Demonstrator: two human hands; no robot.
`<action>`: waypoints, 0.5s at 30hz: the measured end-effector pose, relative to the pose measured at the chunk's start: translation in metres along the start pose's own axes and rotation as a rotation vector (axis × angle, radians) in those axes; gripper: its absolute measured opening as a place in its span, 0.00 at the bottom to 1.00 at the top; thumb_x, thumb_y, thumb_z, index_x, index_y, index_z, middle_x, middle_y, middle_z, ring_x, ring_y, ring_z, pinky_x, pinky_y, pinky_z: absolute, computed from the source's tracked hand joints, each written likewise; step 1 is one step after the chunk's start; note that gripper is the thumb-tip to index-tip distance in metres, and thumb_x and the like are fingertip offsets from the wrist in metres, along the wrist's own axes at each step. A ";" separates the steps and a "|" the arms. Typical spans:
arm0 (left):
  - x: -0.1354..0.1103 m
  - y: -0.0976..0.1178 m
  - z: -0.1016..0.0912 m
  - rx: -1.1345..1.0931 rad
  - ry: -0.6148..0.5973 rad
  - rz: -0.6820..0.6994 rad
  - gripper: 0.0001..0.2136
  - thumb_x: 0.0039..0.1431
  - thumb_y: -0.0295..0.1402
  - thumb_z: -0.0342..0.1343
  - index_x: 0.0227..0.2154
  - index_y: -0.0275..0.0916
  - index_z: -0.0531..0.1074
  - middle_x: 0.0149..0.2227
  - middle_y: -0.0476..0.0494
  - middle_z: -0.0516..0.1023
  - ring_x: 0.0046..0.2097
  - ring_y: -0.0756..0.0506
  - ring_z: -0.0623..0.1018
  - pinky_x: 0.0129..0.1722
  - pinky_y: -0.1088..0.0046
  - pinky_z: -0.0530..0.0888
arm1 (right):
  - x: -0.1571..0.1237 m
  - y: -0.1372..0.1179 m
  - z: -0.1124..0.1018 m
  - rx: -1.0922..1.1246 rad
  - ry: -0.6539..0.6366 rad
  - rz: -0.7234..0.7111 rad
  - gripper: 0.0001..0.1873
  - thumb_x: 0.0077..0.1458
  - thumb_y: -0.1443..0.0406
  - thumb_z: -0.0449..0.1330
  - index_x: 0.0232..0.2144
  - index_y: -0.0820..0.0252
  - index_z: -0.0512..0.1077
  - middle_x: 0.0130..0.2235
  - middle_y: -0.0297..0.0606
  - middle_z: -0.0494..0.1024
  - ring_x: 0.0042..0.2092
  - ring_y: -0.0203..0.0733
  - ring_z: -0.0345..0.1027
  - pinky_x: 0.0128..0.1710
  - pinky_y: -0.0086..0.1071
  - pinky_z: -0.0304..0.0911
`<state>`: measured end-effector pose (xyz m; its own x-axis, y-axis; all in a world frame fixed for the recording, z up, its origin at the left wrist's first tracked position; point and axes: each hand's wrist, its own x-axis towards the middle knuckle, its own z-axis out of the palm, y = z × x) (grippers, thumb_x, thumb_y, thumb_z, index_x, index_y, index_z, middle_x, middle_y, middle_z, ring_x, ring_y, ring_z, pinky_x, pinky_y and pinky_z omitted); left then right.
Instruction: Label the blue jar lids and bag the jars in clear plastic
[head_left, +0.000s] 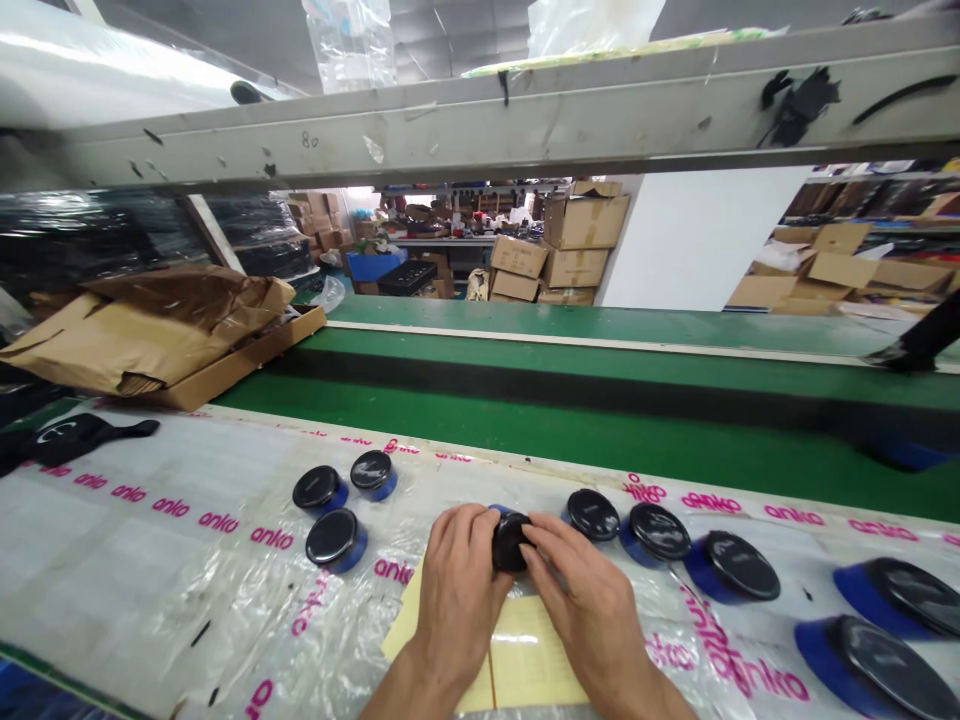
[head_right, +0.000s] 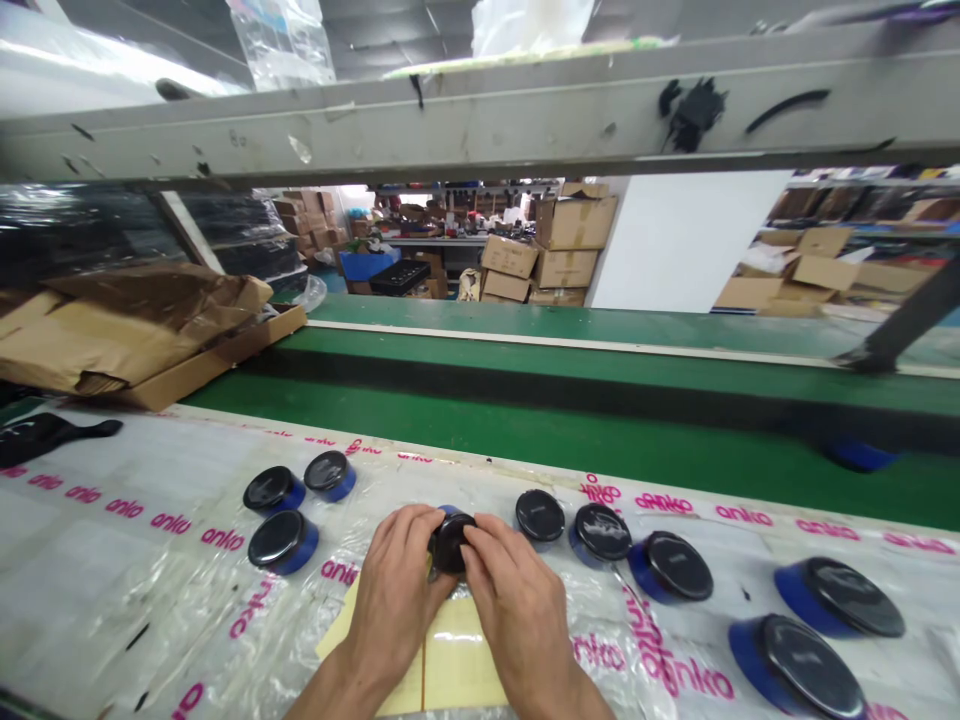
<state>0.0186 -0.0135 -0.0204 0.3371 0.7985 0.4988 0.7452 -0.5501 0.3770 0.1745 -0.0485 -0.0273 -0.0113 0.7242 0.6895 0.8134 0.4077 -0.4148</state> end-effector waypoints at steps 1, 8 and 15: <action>0.000 0.000 0.000 -0.004 -0.002 -0.005 0.26 0.49 0.18 0.64 0.49 0.41 0.65 0.46 0.44 0.75 0.49 0.38 0.75 0.52 0.53 0.75 | 0.000 0.000 0.001 -0.006 0.003 -0.009 0.12 0.67 0.67 0.54 0.45 0.60 0.77 0.47 0.47 0.82 0.47 0.46 0.79 0.46 0.39 0.77; 0.000 0.000 0.000 -0.003 -0.009 -0.004 0.24 0.50 0.19 0.64 0.49 0.40 0.65 0.46 0.43 0.74 0.49 0.38 0.75 0.52 0.54 0.75 | 0.001 -0.001 0.001 -0.011 -0.001 -0.033 0.12 0.67 0.68 0.54 0.42 0.61 0.78 0.48 0.48 0.80 0.46 0.46 0.78 0.44 0.38 0.78; -0.001 0.000 0.001 0.013 0.010 0.014 0.25 0.50 0.19 0.66 0.49 0.39 0.65 0.45 0.43 0.74 0.49 0.38 0.75 0.51 0.54 0.75 | 0.001 0.000 0.000 -0.005 -0.015 -0.042 0.10 0.67 0.69 0.54 0.42 0.59 0.76 0.47 0.47 0.80 0.46 0.45 0.78 0.45 0.38 0.77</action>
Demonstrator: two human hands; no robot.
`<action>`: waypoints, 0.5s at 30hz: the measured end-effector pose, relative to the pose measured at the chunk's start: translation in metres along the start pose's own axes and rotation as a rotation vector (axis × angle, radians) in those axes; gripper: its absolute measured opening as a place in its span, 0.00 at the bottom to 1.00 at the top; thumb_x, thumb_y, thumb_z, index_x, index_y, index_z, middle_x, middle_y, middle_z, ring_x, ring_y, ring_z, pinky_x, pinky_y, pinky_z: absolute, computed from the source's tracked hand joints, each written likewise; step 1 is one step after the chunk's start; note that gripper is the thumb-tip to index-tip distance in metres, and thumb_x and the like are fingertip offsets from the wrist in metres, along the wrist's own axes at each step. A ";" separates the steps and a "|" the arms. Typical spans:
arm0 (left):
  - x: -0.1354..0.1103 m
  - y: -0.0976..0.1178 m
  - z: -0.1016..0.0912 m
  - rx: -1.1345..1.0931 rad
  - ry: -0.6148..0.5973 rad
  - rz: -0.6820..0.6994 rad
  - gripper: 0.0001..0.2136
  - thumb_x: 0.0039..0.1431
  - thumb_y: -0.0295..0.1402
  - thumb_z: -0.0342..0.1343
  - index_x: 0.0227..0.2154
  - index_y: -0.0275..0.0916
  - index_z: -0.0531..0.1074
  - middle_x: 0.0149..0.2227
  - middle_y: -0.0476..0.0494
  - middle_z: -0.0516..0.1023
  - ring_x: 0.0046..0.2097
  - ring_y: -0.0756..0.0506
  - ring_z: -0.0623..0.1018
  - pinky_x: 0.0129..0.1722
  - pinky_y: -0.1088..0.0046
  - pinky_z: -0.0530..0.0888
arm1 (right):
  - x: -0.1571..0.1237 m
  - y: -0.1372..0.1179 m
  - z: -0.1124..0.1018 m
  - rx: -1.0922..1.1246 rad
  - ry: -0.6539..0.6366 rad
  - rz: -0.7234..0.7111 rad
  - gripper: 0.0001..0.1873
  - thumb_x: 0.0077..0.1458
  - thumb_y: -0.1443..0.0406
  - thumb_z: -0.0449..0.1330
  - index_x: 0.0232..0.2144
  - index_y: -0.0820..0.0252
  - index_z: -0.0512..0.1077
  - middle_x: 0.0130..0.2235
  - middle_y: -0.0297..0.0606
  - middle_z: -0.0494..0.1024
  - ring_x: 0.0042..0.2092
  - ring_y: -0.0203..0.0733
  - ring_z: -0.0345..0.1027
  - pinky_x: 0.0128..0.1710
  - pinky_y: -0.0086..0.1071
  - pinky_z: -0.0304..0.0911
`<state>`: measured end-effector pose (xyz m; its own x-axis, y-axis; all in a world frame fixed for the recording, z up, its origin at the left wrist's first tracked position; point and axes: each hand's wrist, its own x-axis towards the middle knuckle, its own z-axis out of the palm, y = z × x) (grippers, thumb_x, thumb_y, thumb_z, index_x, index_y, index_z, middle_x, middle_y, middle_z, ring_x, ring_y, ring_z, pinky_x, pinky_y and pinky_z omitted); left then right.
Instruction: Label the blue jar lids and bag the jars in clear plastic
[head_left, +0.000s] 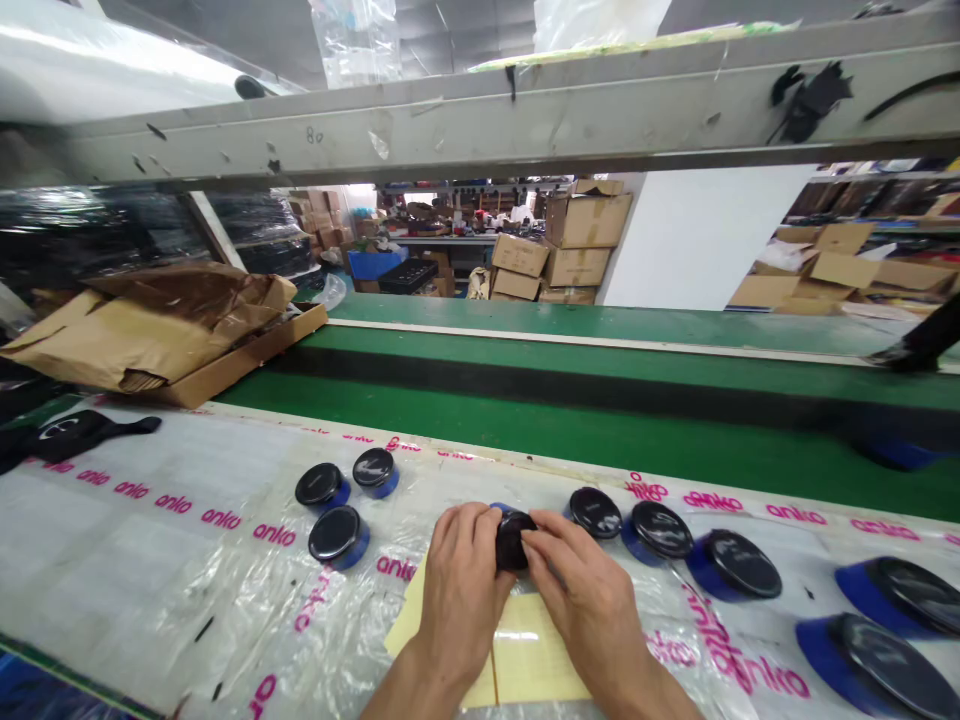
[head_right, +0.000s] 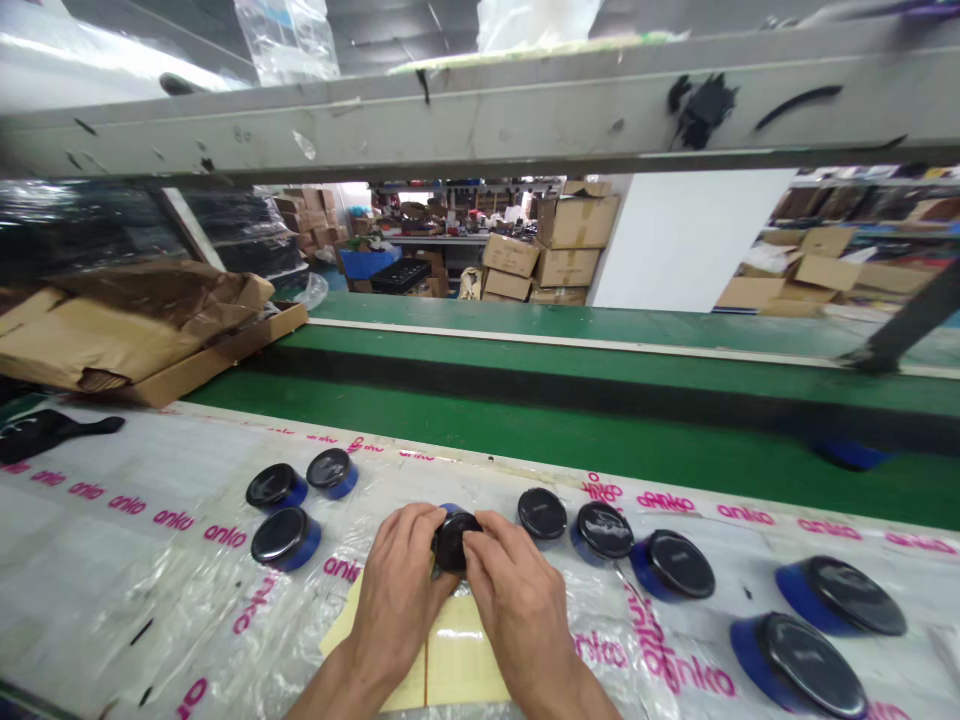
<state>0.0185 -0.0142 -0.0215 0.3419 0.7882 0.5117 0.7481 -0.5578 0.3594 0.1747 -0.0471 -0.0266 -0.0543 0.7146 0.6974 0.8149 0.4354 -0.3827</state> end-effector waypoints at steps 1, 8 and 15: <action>0.000 0.000 0.000 -0.002 0.001 -0.004 0.25 0.49 0.19 0.66 0.48 0.40 0.65 0.45 0.43 0.74 0.48 0.38 0.75 0.51 0.54 0.75 | 0.000 0.000 0.000 0.003 0.006 -0.005 0.10 0.67 0.69 0.54 0.42 0.59 0.76 0.47 0.47 0.80 0.46 0.45 0.78 0.45 0.38 0.77; 0.002 0.000 -0.003 -0.040 -0.025 -0.040 0.24 0.49 0.19 0.66 0.47 0.40 0.66 0.45 0.44 0.75 0.48 0.39 0.74 0.51 0.55 0.75 | 0.000 0.003 0.003 0.092 0.018 0.078 0.08 0.66 0.67 0.55 0.40 0.58 0.75 0.45 0.45 0.82 0.47 0.46 0.79 0.45 0.36 0.77; 0.003 0.001 -0.001 0.017 0.012 0.018 0.27 0.46 0.18 0.67 0.48 0.39 0.67 0.46 0.43 0.76 0.48 0.38 0.76 0.51 0.55 0.76 | 0.007 0.005 -0.006 0.233 -0.107 0.209 0.08 0.65 0.66 0.56 0.37 0.57 0.76 0.45 0.43 0.81 0.43 0.44 0.79 0.37 0.32 0.78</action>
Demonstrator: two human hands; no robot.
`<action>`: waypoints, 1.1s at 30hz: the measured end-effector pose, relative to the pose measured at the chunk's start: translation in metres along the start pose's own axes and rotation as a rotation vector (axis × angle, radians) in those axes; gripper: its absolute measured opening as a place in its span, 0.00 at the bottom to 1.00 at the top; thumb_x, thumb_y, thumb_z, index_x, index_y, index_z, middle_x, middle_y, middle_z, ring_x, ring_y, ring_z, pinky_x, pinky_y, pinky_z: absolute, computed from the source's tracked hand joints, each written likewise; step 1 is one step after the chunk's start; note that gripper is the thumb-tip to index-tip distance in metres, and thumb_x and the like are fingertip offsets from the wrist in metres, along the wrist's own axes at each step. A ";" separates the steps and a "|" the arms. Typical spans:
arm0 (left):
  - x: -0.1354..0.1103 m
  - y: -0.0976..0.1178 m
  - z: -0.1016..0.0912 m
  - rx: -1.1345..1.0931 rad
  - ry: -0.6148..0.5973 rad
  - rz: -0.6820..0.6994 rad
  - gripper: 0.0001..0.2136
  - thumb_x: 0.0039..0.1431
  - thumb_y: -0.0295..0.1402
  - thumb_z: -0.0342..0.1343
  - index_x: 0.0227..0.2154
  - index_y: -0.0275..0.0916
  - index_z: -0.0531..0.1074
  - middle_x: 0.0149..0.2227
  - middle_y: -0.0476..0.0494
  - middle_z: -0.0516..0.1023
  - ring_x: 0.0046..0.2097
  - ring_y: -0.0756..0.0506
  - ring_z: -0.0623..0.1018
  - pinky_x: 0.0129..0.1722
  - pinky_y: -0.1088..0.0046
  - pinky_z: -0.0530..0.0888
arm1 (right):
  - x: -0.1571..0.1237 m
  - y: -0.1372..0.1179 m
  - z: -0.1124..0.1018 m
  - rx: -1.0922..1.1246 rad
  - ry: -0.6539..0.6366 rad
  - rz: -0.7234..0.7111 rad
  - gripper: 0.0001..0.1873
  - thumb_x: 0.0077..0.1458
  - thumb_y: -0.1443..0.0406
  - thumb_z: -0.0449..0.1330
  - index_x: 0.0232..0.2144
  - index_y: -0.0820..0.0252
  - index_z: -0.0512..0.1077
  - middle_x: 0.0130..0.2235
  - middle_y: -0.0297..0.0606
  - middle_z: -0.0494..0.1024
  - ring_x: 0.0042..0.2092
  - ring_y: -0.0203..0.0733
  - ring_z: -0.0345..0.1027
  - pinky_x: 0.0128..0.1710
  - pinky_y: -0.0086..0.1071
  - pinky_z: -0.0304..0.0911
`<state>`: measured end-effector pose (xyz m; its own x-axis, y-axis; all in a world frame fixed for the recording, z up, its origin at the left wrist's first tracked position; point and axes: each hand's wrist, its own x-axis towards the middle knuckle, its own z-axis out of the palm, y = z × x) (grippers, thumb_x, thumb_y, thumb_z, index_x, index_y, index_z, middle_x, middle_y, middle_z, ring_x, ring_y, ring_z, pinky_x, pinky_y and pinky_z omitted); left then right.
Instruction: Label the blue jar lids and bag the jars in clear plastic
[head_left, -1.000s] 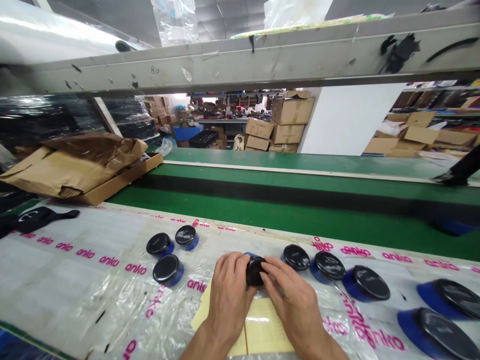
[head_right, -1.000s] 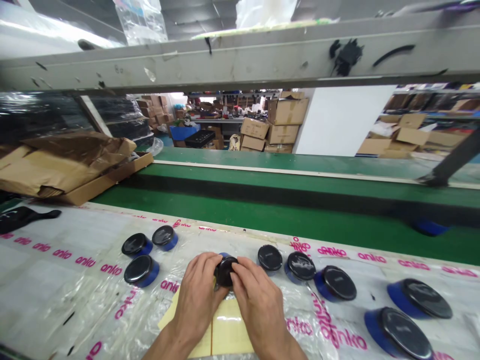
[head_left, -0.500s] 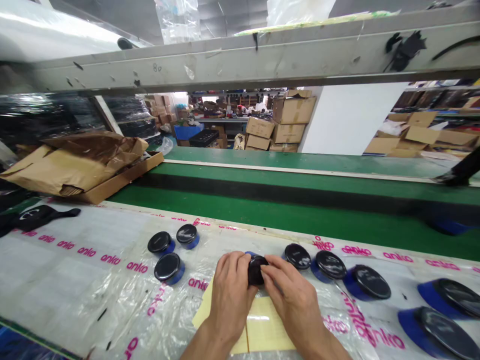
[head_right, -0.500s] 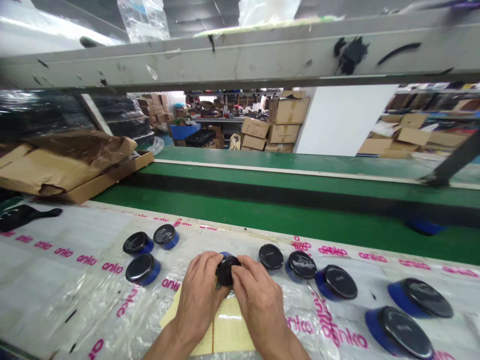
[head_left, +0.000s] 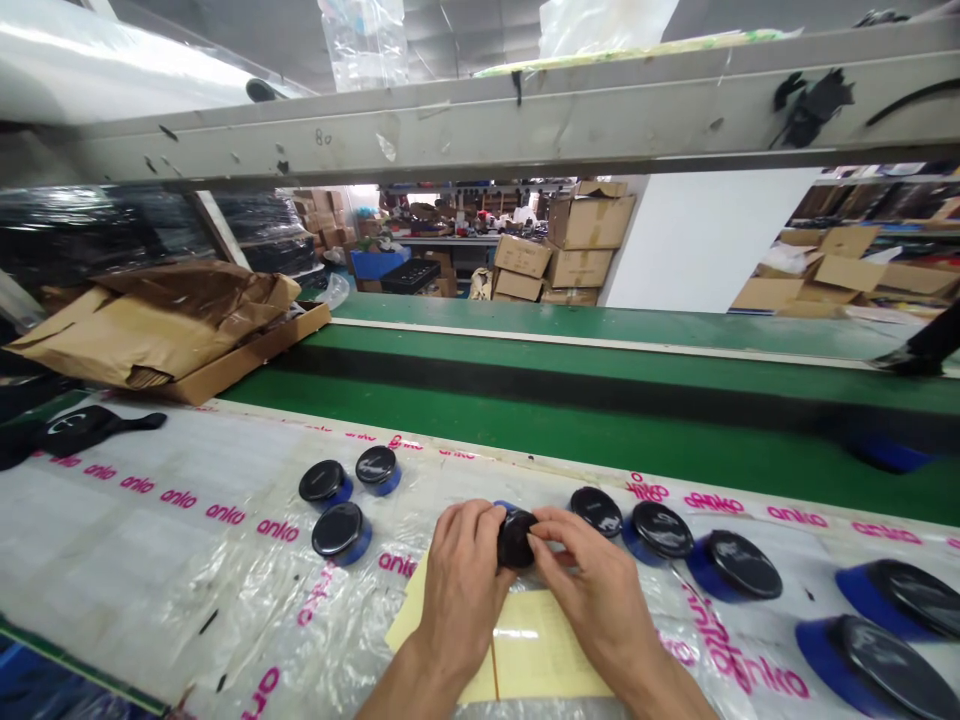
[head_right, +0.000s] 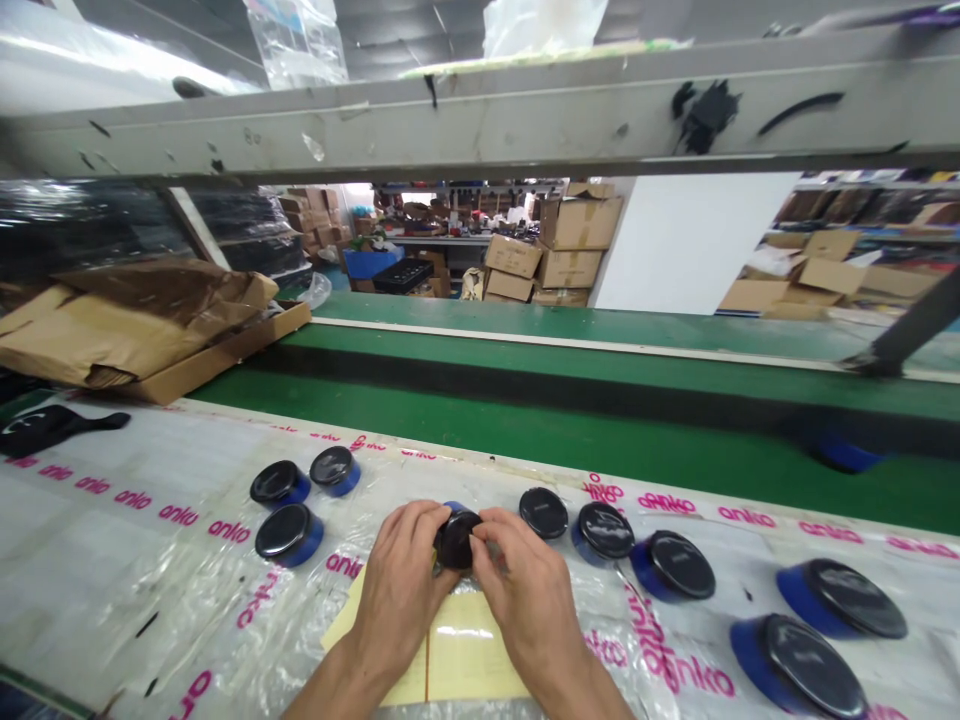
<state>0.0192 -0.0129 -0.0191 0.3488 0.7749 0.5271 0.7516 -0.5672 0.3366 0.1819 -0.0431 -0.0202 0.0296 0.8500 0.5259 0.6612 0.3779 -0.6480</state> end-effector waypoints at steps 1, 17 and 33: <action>0.000 0.000 0.000 0.010 0.002 0.014 0.27 0.46 0.17 0.67 0.49 0.39 0.67 0.46 0.42 0.76 0.48 0.38 0.76 0.51 0.55 0.76 | 0.001 -0.001 -0.002 0.011 -0.019 0.010 0.08 0.65 0.66 0.55 0.37 0.57 0.76 0.44 0.43 0.81 0.42 0.44 0.79 0.37 0.32 0.77; -0.002 0.003 0.000 0.094 0.007 0.150 0.27 0.48 0.16 0.61 0.52 0.36 0.67 0.47 0.38 0.77 0.49 0.38 0.78 0.56 0.50 0.73 | 0.008 -0.015 -0.013 -0.066 -0.091 0.071 0.09 0.62 0.69 0.54 0.30 0.56 0.71 0.39 0.38 0.75 0.37 0.42 0.72 0.35 0.32 0.68; 0.001 0.002 -0.003 0.007 -0.046 0.060 0.26 0.49 0.17 0.62 0.51 0.40 0.65 0.47 0.42 0.75 0.49 0.39 0.76 0.52 0.54 0.75 | 0.004 -0.016 -0.011 -0.040 -0.057 -0.006 0.08 0.63 0.70 0.54 0.32 0.57 0.70 0.40 0.39 0.74 0.40 0.42 0.71 0.38 0.34 0.66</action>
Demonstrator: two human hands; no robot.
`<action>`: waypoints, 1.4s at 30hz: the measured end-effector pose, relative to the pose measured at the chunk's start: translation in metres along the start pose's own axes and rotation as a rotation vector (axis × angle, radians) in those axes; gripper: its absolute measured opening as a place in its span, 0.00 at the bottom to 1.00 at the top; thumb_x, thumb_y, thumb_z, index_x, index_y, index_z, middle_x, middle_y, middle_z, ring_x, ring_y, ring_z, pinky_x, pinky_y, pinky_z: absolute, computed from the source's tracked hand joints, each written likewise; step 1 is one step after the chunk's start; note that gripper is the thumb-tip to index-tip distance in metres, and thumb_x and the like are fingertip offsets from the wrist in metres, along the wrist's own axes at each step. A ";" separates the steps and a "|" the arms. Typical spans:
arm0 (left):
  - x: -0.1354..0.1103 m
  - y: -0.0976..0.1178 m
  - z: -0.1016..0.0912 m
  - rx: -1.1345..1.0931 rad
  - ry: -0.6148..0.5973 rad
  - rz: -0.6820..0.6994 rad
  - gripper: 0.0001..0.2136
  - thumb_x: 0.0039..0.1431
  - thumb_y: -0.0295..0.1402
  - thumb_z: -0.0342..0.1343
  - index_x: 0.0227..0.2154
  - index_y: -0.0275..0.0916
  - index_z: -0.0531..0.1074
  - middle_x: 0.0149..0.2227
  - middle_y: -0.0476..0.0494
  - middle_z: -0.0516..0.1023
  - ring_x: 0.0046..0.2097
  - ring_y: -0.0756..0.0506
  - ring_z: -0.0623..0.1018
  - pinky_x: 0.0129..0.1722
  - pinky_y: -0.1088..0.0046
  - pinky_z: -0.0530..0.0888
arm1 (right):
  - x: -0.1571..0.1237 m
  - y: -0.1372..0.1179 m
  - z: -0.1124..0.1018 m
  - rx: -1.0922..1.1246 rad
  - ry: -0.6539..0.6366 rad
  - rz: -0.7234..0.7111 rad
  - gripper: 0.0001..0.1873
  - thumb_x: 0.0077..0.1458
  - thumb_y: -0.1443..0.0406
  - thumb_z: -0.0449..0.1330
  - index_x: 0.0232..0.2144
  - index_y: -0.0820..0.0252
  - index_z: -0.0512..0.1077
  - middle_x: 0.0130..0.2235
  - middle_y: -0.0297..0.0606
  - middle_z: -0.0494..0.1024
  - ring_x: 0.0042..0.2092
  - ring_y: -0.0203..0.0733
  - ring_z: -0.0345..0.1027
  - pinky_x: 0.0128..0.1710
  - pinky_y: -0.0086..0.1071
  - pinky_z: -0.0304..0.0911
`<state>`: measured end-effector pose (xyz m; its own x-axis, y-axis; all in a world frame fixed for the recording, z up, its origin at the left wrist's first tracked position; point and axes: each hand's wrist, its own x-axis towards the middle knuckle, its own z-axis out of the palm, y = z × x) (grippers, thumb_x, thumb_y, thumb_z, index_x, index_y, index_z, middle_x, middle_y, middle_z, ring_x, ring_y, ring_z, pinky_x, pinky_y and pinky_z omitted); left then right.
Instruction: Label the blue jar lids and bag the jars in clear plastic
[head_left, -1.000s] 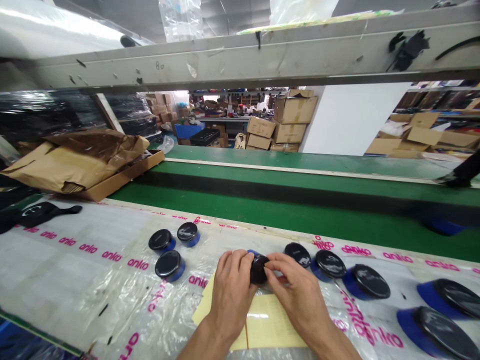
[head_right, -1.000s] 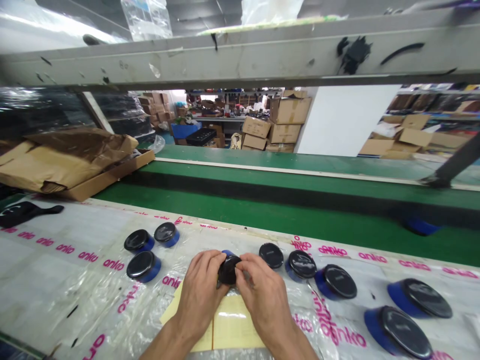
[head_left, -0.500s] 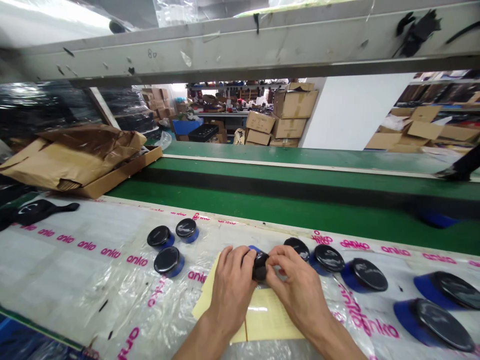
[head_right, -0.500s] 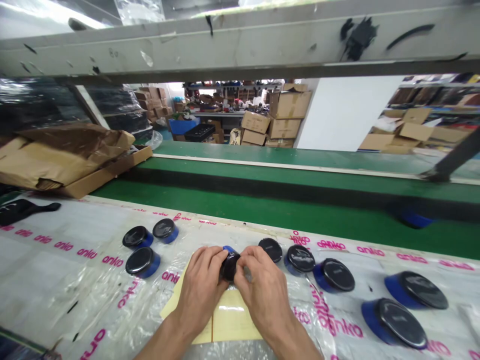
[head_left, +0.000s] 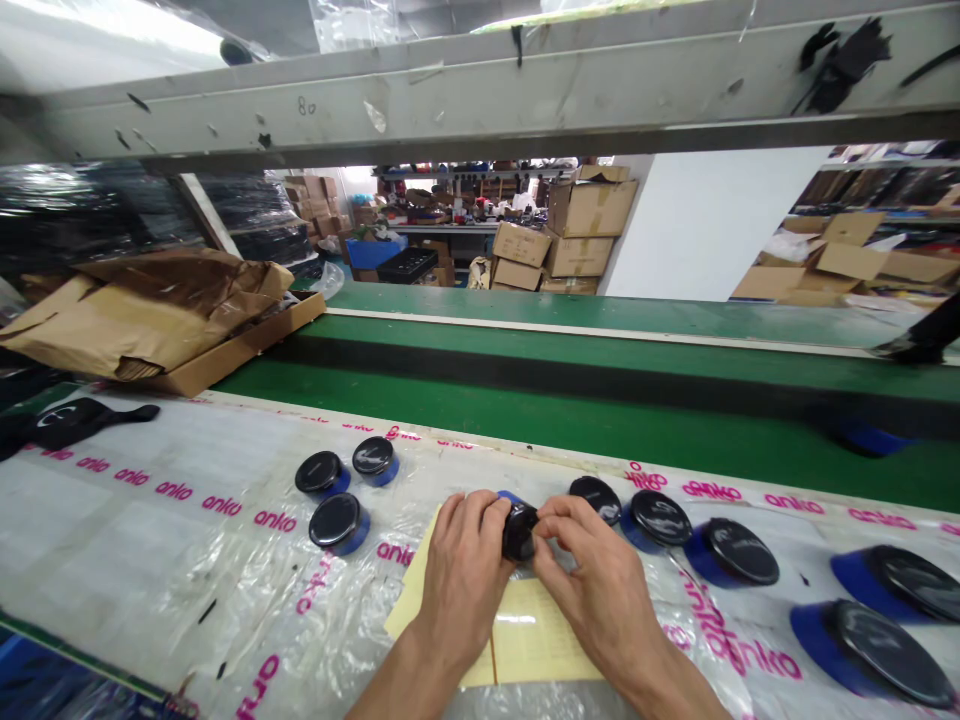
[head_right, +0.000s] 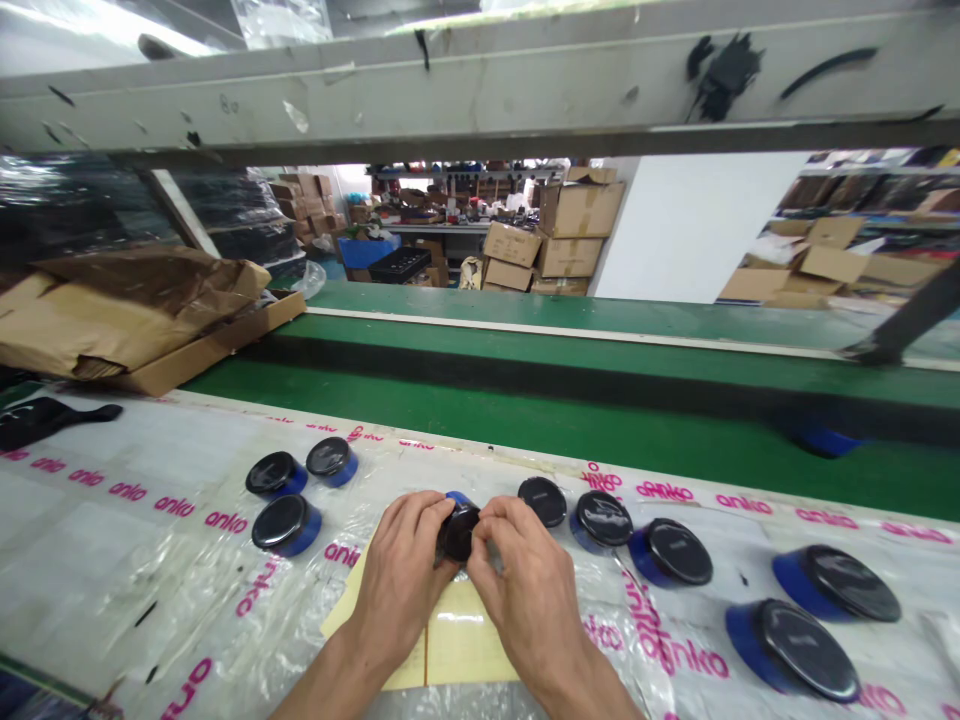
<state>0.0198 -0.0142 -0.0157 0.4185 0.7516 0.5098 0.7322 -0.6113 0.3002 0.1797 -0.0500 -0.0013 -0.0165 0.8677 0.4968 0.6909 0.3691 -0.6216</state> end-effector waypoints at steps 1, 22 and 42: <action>0.000 0.000 0.000 -0.009 -0.008 -0.011 0.26 0.50 0.17 0.62 0.51 0.40 0.65 0.48 0.42 0.75 0.49 0.39 0.76 0.52 0.54 0.75 | 0.000 -0.001 0.000 -0.004 -0.003 0.003 0.08 0.63 0.70 0.54 0.32 0.57 0.70 0.40 0.39 0.74 0.40 0.42 0.71 0.38 0.34 0.67; -0.002 -0.002 0.001 -0.021 -0.004 -0.005 0.28 0.48 0.18 0.66 0.51 0.39 0.65 0.49 0.41 0.75 0.50 0.38 0.74 0.52 0.55 0.75 | -0.001 0.007 0.000 0.167 -0.049 0.205 0.05 0.61 0.65 0.57 0.37 0.56 0.74 0.46 0.44 0.75 0.43 0.45 0.74 0.34 0.32 0.75; 0.000 -0.002 0.001 -0.028 -0.002 -0.035 0.27 0.48 0.18 0.66 0.51 0.40 0.65 0.48 0.42 0.75 0.50 0.38 0.75 0.51 0.55 0.76 | -0.007 0.004 0.004 -0.001 -0.027 0.141 0.10 0.67 0.63 0.50 0.38 0.55 0.70 0.52 0.45 0.73 0.41 0.44 0.76 0.33 0.35 0.75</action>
<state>0.0185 -0.0130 -0.0169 0.3937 0.7735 0.4967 0.7311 -0.5910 0.3409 0.1794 -0.0532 -0.0101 0.0615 0.9197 0.3879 0.6885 0.2423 -0.6836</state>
